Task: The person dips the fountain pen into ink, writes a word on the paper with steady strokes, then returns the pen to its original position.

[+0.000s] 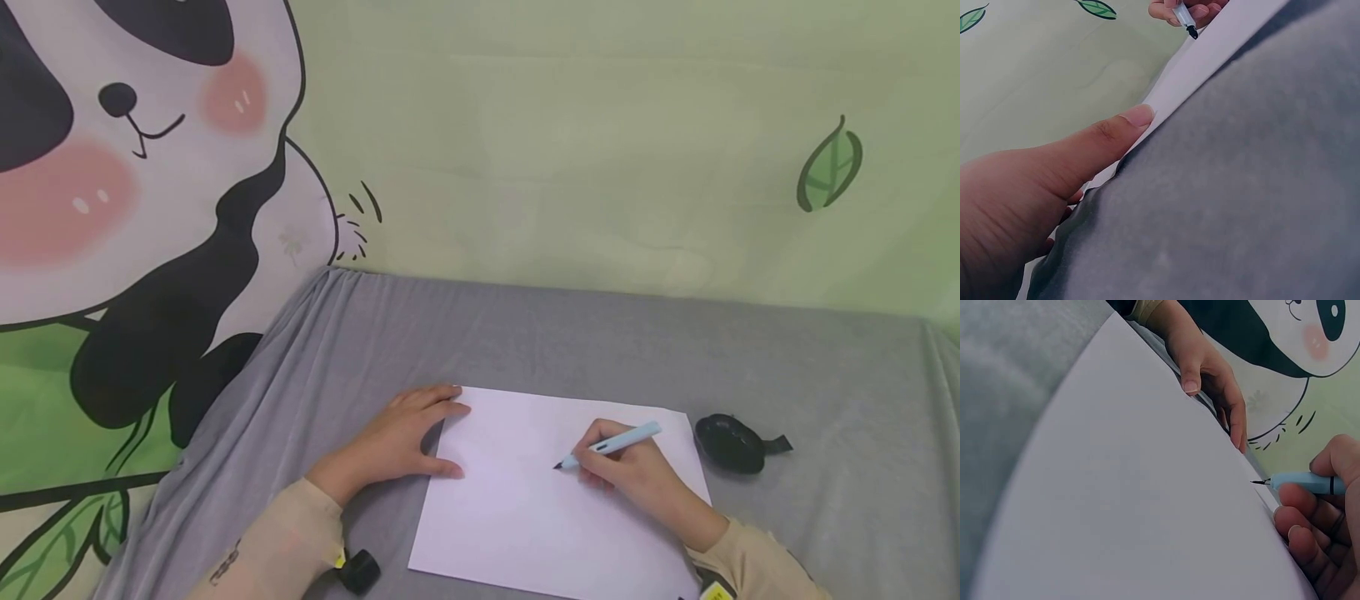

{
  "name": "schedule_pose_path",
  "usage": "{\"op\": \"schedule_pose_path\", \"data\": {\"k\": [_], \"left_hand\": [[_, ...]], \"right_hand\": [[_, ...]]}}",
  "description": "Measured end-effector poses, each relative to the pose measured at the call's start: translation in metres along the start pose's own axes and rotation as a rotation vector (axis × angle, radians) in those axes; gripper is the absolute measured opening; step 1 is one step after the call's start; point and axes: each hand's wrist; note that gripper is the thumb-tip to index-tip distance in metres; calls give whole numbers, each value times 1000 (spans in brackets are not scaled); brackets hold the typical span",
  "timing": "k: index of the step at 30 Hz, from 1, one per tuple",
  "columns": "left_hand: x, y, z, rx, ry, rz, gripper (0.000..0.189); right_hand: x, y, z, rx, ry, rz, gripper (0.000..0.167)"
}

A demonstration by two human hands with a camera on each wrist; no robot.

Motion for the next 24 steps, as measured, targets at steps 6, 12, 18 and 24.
{"op": "schedule_pose_path", "data": {"k": [6,12,18,24], "left_hand": [[0,0,-1,-4,2,3,77],[0,-1,0,-7,4,7,77],[0,-1,0,-1,4,5,77],[-1,0,0,3,11,3,77]], "right_hand": [[0,0,2,9,2,16,8],[1,0,2,8,16,34,8],[0,0,2,17,9,1,8],[0,-1,4,34,-32,-77,8]]}}
Point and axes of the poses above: each hand's wrist, its own y-axis away from the middle knuckle, its own x-axis out of the palm, z = x × y
